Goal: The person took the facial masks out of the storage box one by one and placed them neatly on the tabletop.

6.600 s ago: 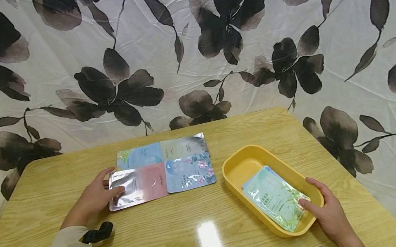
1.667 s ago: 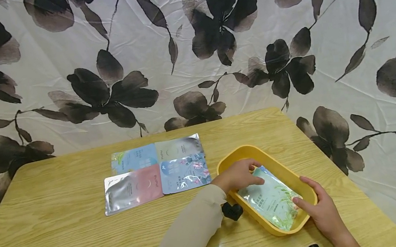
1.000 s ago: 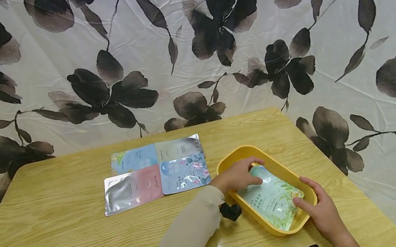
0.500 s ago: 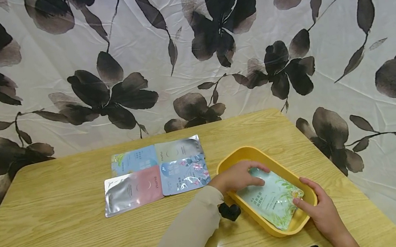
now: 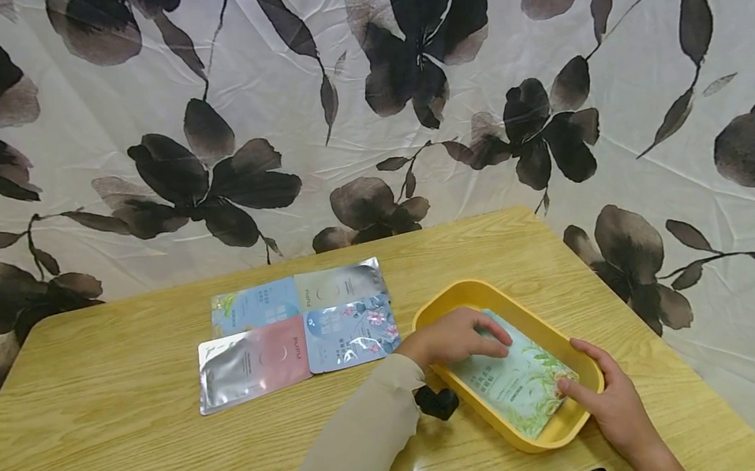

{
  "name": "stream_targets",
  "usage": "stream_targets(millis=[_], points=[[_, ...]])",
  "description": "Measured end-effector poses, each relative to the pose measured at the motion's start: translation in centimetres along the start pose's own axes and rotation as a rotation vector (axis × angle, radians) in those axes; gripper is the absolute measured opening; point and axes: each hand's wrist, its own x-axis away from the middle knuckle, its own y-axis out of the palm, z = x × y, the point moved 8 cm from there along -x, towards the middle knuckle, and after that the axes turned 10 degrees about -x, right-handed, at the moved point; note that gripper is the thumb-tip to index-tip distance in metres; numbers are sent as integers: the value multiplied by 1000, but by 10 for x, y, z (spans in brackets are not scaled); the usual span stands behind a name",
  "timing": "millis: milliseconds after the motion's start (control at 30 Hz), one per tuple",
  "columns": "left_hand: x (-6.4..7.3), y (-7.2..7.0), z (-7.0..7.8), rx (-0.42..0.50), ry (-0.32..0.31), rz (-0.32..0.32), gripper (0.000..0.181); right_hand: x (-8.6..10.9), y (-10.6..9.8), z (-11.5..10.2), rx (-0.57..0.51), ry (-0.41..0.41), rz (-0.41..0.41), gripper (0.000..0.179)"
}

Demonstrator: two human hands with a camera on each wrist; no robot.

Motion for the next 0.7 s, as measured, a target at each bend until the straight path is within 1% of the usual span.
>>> stream_targets(millis=[133,267,433,567,700], points=[[0,-2,-1,20,-12,20,13,-1,0,1,-11,-1,2,66],[0,-6,-1,51,-31,62,13,-1,0,1,1,-8,-1,66],[2,-13,1,77,-26,116,14,-2,0,-1,32,-25,-2,65],[4,-21,-1,80,-39,154,16,-2,-1,-2,55,-23,3,66],[11,-32,0,88,-48,183,16,-1,-1,-2,75,-35,4,65]])
